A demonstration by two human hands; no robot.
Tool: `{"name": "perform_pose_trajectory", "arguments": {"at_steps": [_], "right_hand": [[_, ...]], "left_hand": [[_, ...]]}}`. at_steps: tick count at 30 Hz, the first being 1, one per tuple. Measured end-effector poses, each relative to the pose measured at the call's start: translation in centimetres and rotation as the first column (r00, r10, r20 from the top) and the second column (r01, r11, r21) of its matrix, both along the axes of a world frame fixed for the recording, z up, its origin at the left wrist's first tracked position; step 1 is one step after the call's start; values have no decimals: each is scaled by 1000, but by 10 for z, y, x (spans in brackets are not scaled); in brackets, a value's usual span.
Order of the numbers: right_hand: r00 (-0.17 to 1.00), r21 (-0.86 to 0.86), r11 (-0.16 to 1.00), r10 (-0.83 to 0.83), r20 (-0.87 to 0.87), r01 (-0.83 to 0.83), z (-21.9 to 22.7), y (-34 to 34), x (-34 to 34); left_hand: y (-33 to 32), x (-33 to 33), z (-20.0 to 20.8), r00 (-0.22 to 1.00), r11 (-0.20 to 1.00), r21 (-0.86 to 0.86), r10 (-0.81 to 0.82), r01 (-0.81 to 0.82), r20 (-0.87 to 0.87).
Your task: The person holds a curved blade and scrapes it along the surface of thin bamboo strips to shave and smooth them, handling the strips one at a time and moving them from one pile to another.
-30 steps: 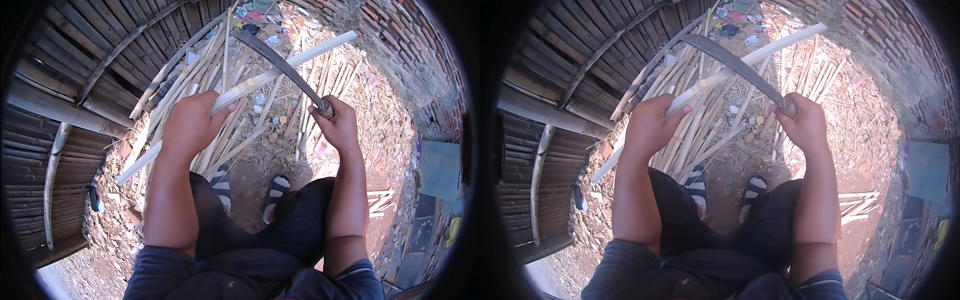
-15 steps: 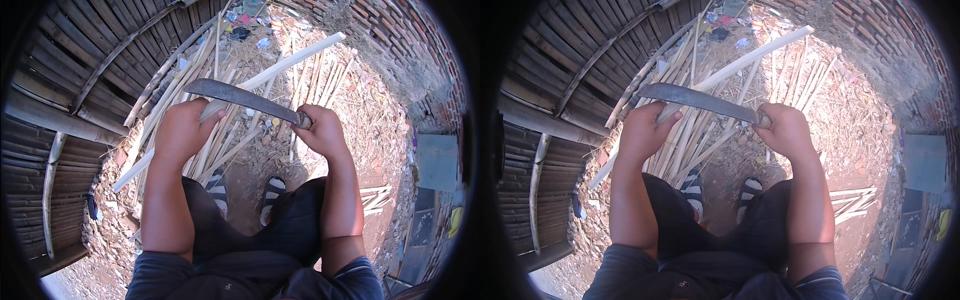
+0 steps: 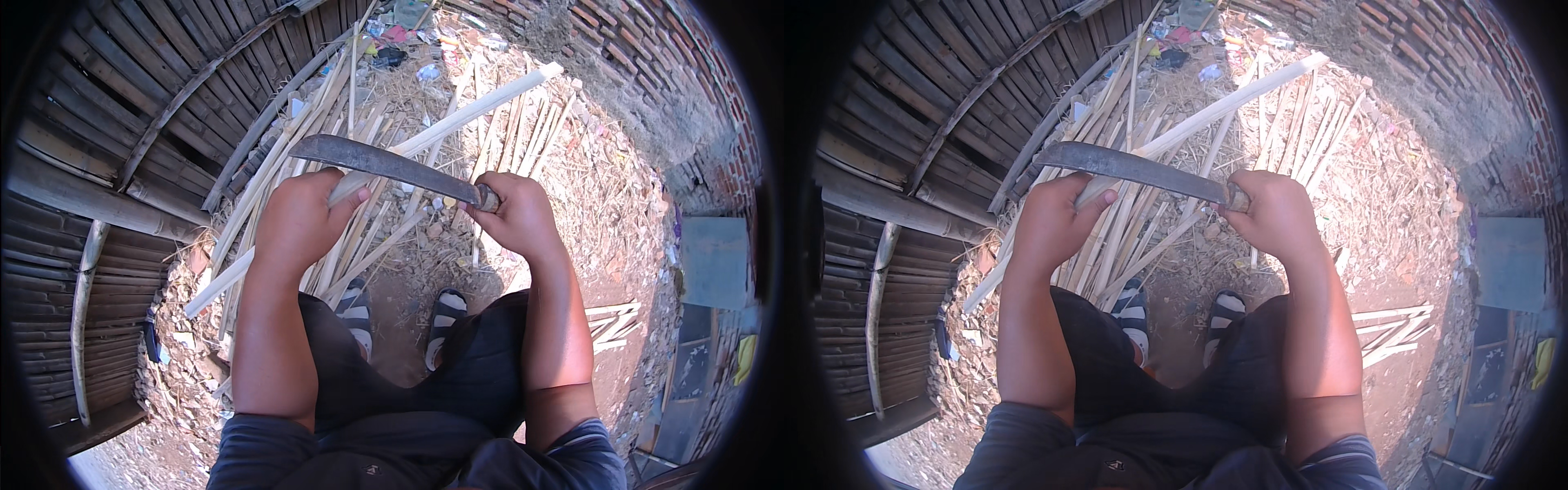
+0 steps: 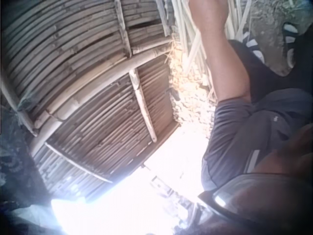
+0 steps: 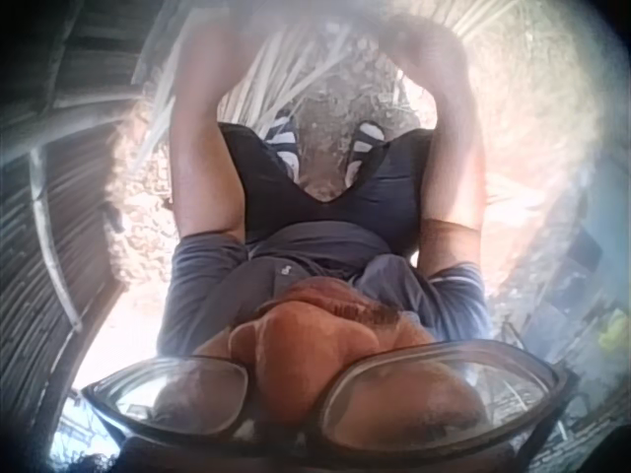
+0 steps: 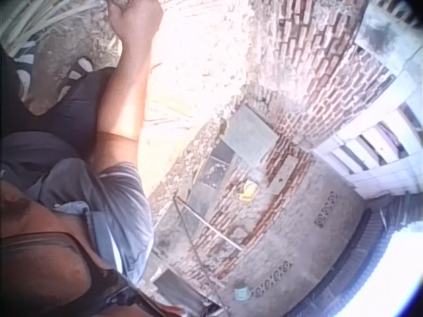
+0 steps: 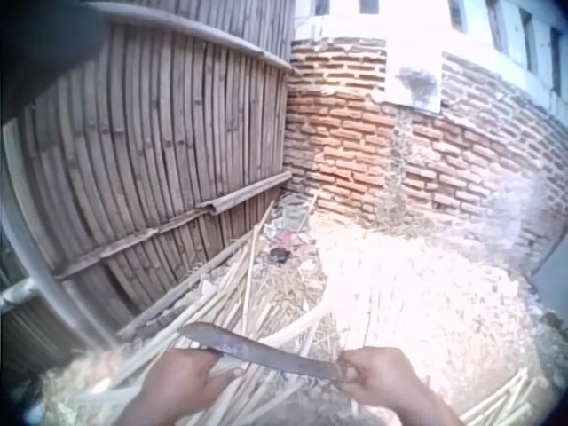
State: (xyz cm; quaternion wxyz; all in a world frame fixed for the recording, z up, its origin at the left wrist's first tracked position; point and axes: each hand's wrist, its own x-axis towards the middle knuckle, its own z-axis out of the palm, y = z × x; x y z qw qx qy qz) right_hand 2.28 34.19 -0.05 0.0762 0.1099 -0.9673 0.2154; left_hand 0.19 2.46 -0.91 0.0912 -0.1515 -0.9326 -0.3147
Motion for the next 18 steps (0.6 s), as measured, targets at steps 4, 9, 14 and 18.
{"name": "perform_pose_trajectory", "arguments": {"at_steps": [4, 9, 14, 18], "right_hand": [[999, -76, 997, -6, -47, 2, 2, 9, -4], [965, -172, 950, -248, 88, 260, 1, 37, -9], [997, -35, 996, -79, 20, 79, 2, 11, -1], [1000, 5, 1000, -3, 3, 3, -2, 5, -2]], "left_hand": [[-2, 1, 8, 997, 999, -26, 28, -26, 73], [-3, 1, 14, 985, 998, -20, 56, -54, 164], [1, 0, 7, 993, 1000, -16, 19, -17, 116], [-2, 1, 6, 998, 1000, -19, 12, -11, 54]]}}
